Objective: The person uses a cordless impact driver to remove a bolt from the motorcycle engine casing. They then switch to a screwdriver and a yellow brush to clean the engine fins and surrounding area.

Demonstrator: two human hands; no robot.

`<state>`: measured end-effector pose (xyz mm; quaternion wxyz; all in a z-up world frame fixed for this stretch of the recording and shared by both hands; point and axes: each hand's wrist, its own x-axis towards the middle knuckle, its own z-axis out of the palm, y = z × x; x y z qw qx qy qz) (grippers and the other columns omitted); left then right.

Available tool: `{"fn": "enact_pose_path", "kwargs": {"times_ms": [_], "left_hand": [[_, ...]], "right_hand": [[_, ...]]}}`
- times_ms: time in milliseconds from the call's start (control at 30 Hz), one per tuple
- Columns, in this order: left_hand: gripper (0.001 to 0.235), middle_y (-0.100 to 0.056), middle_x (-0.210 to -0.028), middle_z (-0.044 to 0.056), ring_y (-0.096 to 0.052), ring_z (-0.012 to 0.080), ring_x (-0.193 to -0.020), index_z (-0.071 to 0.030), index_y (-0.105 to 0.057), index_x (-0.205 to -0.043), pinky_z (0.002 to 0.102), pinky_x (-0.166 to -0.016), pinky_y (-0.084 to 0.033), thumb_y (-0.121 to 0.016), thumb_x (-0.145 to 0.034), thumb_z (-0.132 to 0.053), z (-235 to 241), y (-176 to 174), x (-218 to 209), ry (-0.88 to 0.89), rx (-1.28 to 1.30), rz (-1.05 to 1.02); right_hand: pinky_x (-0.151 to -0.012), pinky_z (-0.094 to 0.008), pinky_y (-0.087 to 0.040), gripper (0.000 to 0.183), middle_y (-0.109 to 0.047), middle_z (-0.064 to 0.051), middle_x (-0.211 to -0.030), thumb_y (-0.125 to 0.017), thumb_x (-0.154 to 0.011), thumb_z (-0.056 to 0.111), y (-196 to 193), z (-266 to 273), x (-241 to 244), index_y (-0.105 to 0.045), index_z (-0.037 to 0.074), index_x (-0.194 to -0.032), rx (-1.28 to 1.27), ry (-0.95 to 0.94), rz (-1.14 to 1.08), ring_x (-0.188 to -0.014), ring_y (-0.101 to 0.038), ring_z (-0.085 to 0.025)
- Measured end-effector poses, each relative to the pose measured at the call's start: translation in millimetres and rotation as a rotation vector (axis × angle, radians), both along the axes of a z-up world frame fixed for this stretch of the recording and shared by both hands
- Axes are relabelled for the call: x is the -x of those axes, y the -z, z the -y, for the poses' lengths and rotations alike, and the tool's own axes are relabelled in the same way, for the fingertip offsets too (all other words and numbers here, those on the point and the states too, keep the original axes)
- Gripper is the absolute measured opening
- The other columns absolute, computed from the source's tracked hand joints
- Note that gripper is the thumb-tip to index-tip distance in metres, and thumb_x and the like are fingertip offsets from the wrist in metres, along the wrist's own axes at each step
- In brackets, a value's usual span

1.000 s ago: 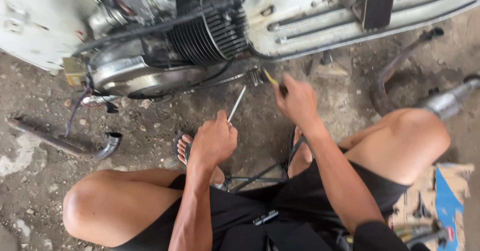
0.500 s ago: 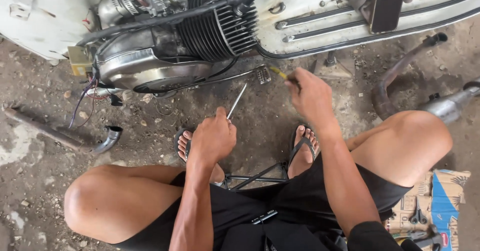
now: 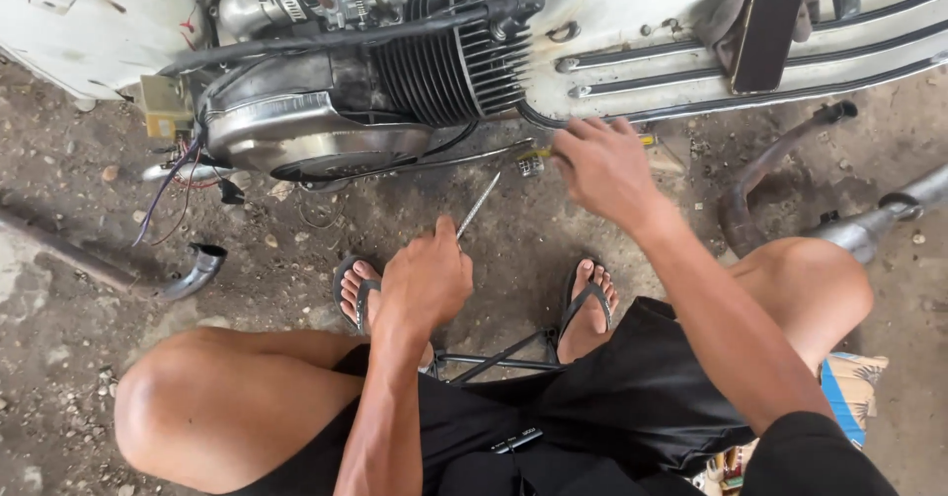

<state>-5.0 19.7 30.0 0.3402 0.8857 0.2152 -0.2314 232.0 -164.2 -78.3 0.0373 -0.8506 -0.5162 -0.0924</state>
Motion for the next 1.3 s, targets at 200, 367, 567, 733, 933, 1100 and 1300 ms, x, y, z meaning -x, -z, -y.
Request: {"fn": "enact_pose_path", "kwargs": {"times_ms": [200,367,567,733,933,1100,1300], "left_hand": [[0.054,-0.065,-0.122,0.035,-0.069,0.0540,-0.107,0.008,-0.040,-0.147,0.067,-0.086,-0.058,-0.039,-0.099,-0.015,-0.7,10.2,0.5,-0.002,0.009,0.004],[0.053,-0.065,-0.122,0.034,-0.070,0.0517,-0.106,0.006,-0.041,-0.147,0.066,-0.085,-0.059,-0.038,-0.099,-0.015,2.1,25.5,-5.8,-0.001,0.023,-0.017],[0.045,-0.068,-0.115,0.029,-0.072,0.0506,-0.101,0.000,-0.048,-0.137,0.064,-0.082,-0.060,-0.039,-0.098,-0.019,1.2,36.4,-4.1,0.003,-0.009,-0.002],[0.044,-0.068,-0.111,0.032,-0.071,0.0531,-0.098,0.005,-0.048,-0.137,0.068,-0.078,-0.059,-0.039,-0.098,-0.011,-1.3,23.4,0.8,-0.020,0.022,0.040],[0.037,-0.070,-0.109,0.030,-0.071,0.0556,-0.099,-0.005,-0.053,-0.121,0.067,-0.084,-0.056,-0.042,-0.094,-0.027,3.1,46.0,-4.7,-0.044,0.019,-0.025],[0.039,-0.072,-0.104,0.029,-0.072,0.0541,-0.097,-0.008,-0.056,-0.117,0.064,-0.082,-0.057,-0.043,-0.090,-0.032,-0.9,47.7,-4.8,-0.144,0.023,-0.070],[0.046,-0.072,-0.106,0.032,-0.071,0.0546,-0.101,-0.003,-0.059,-0.124,0.062,-0.084,-0.057,-0.042,-0.089,-0.027,5.6,29.0,-10.3,-0.128,0.066,-0.067]], "right_hand": [[-0.073,-0.040,-0.049,0.017,-0.063,0.000,-0.079,-0.076,-0.088,0.026,1.1,6.8,-6.4,-0.064,0.017,-0.080,-0.132,0.031,0.014,-0.085,-0.070,-0.026],[-0.073,-0.036,-0.049,0.016,-0.063,0.001,-0.080,-0.076,-0.088,0.028,16.4,13.7,-13.2,-0.064,0.020,-0.081,-0.177,0.001,-0.001,-0.082,-0.068,-0.023],[-0.072,-0.037,-0.049,0.015,-0.062,0.000,-0.077,-0.075,-0.086,0.027,12.5,-3.6,2.9,-0.065,0.018,-0.079,-0.203,0.001,0.010,-0.080,-0.069,-0.024],[-0.075,-0.034,-0.048,0.014,-0.061,0.004,-0.077,-0.078,-0.088,0.025,9.4,13.9,-9.8,-0.067,0.020,-0.081,-0.214,0.054,0.007,-0.080,-0.068,-0.021],[-0.075,-0.040,-0.049,0.015,-0.063,-0.002,-0.075,-0.079,-0.083,0.023,11.5,6.8,-0.7,-0.066,0.015,-0.079,-0.275,0.006,-0.094,-0.080,-0.070,-0.027],[-0.078,-0.039,-0.048,0.011,-0.066,-0.002,-0.079,-0.078,-0.091,0.026,-14.0,34.1,-15.5,-0.071,0.018,-0.086,-0.182,0.110,-0.011,-0.085,-0.072,-0.026],[-0.081,-0.044,-0.048,0.011,-0.069,-0.003,-0.081,-0.077,-0.087,0.026,-2.0,-1.8,7.7,-0.072,0.016,-0.087,-0.188,0.109,-0.137,-0.089,-0.073,-0.029]]}}
